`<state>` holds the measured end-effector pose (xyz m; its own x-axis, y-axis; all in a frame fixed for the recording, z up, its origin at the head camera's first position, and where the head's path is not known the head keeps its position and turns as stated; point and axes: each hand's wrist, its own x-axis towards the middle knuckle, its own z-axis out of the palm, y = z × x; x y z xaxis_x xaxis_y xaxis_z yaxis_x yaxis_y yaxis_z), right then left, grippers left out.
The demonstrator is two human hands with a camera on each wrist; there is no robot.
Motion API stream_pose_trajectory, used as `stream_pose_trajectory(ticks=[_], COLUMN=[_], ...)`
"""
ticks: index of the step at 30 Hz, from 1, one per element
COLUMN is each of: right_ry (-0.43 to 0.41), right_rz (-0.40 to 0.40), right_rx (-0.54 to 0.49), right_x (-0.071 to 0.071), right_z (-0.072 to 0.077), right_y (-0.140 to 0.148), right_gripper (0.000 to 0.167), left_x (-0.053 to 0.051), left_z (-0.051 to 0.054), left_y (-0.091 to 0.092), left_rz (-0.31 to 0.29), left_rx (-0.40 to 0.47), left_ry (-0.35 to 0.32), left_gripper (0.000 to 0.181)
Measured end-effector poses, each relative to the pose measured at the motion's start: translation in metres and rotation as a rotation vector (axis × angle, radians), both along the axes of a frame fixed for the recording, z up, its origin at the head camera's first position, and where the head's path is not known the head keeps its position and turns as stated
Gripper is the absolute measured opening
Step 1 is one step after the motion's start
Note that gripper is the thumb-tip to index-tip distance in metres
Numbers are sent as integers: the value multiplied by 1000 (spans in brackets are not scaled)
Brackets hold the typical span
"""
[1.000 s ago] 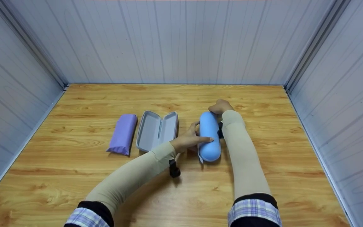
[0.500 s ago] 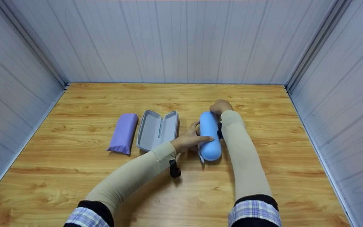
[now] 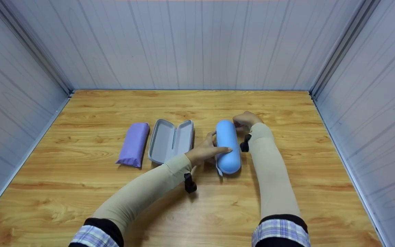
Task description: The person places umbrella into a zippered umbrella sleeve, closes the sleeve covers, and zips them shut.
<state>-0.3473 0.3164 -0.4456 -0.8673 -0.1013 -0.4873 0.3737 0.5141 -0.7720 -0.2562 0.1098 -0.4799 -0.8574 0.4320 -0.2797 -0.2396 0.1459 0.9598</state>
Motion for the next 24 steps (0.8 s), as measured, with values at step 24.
stream_pose_trajectory(ticks=[24], right_ry=[255], right_rz=[321], right_rx=[166], right_x=[17], right_z=[-19], right_y=[12], right_gripper=[33], left_x=[-1], left_z=[-2], left_y=[1], left_rz=[8], left_rx=[-9], left_ry=[-5], left_gripper=[108])
